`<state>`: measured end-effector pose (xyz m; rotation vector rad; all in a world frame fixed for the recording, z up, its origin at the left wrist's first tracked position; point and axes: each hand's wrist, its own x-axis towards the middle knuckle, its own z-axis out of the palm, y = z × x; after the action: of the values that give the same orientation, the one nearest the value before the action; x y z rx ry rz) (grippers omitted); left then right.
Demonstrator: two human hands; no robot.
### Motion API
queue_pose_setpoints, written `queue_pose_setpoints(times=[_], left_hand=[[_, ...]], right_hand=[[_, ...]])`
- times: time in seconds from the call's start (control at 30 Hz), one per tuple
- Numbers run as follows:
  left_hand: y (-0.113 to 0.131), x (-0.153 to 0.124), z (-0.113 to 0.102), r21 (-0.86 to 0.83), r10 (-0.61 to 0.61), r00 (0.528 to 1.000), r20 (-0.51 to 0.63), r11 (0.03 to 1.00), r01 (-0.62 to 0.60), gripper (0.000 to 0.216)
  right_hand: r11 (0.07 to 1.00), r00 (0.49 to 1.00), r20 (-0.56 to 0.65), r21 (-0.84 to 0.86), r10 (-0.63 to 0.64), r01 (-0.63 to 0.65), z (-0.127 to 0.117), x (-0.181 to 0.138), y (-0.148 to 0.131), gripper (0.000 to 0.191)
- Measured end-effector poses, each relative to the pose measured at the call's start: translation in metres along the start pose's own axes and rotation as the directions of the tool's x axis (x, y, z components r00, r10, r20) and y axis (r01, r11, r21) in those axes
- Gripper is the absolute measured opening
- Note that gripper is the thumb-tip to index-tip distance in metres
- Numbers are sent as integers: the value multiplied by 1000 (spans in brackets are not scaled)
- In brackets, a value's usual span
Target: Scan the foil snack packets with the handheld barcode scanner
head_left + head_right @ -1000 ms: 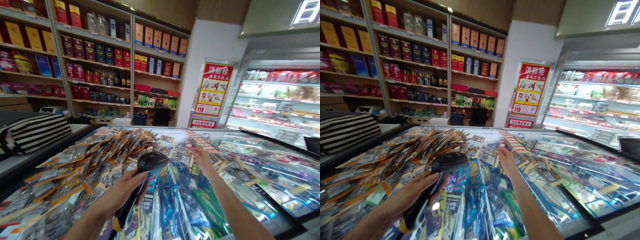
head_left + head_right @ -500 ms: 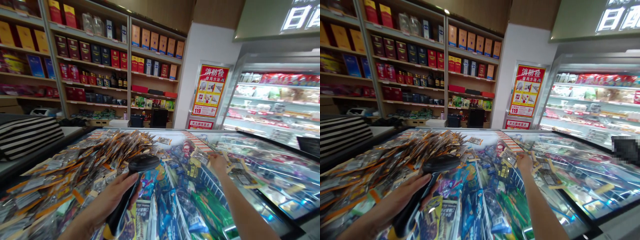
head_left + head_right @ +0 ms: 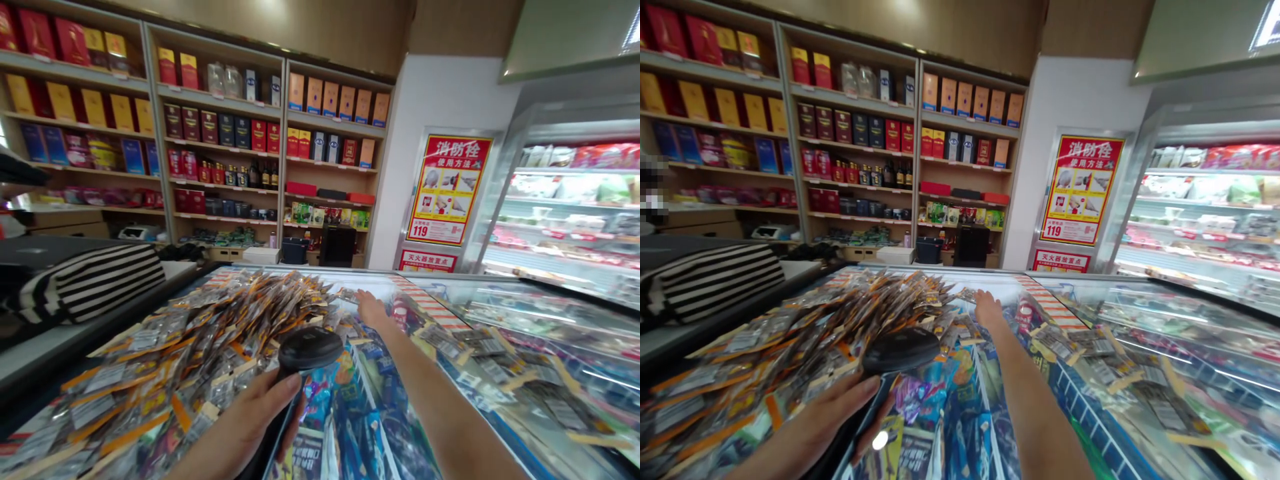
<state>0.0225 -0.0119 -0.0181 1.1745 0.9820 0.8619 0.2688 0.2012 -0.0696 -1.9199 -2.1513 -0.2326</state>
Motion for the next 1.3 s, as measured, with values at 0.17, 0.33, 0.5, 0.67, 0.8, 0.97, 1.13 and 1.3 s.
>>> queue_pose_setpoints(times=[0.17,0.33,0.5,0.67,0.8,0.97,1.13,1.3], left_hand=[[-2,2,-1,16,-12,999,49,1000,11,39],[-3,2,0,8,16,994,112,1000,-16,39],[-3,1,0,26,21,989,144,999,-25,36],[0,-3,4,26,25,990,141,999,-29,32],[0,-5,6,21,21,987,158,999,-25,32],[-1,-6,8,35,7,983,186,999,-14,33],[-2,-6,10,54,-15,976,218,999,4,34],[-4,-5,8,95,2,966,260,995,-28,32]], right_hand=[[998,996,86,-58,-24,29,-4,-21,11,38],[993,989,144,-98,-46,60,-36,-64,32,25],[998,997,55,-45,48,-45,-54,-91,50,29],[916,916,-15,-18,401,-401,-35,-100,47,42],[911,941,-42,268,337,-314,-30,-109,40,28],[740,987,-72,670,146,-61,-48,-123,39,27],[576,986,49,806,162,-135,-63,-133,34,26],[594,979,81,785,185,-177,-70,-136,31,21]])
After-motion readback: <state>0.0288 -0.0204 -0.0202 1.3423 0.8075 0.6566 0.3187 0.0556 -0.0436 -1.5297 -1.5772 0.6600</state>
